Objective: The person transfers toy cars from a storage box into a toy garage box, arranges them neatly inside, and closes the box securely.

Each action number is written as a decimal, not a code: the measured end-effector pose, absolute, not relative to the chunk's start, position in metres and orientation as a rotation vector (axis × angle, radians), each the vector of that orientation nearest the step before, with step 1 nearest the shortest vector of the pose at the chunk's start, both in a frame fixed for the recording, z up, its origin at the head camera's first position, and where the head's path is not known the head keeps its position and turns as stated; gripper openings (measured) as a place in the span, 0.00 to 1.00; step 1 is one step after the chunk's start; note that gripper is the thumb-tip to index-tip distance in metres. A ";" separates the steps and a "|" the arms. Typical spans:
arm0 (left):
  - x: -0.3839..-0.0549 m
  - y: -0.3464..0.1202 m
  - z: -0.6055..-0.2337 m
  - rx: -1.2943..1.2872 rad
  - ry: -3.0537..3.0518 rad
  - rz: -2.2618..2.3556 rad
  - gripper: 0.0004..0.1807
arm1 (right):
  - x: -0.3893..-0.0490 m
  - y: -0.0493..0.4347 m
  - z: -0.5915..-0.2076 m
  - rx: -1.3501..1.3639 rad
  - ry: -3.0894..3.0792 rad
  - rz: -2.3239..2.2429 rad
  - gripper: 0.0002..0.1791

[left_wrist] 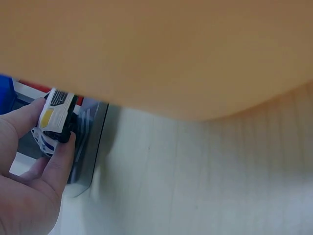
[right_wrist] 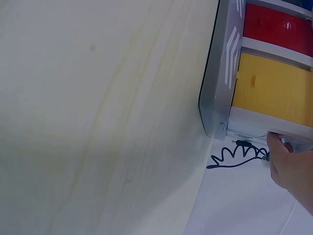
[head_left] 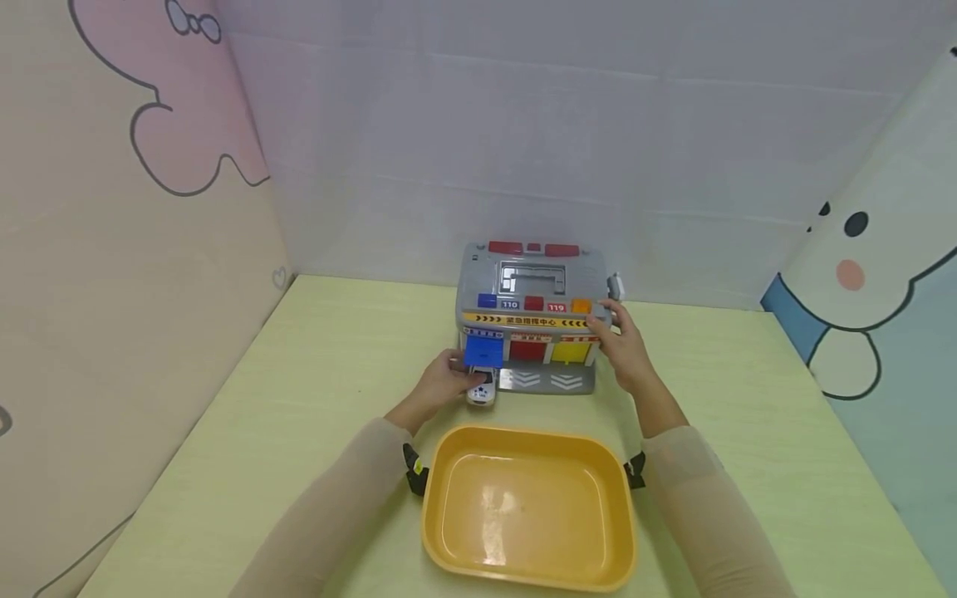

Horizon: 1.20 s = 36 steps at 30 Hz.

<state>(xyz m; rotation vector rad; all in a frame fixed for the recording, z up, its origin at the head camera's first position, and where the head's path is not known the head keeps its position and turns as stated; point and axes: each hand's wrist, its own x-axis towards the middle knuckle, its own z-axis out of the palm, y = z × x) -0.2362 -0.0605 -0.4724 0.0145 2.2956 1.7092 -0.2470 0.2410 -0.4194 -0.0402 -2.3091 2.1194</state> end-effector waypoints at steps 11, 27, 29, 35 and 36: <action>-0.242 -0.061 -0.478 0.002 2.211 1.775 0.27 | -0.248 0.240 -0.421 -0.039 -2.310 2.121 0.29; -0.245 -0.061 -0.475 0.107 2.312 1.629 0.57 | -0.248 0.241 -0.422 -0.053 -2.304 2.122 0.29; -0.246 -0.061 -0.474 0.128 2.353 1.588 0.56 | -0.248 0.241 -0.422 -0.053 -2.308 2.117 0.30; -0.250 -0.062 -0.475 0.124 2.427 1.543 0.48 | -0.248 0.242 -0.423 -0.050 -2.311 2.114 0.30; -0.251 -0.062 -0.475 0.120 2.434 1.544 0.46 | -0.248 0.242 -0.423 -0.048 -2.310 2.114 0.30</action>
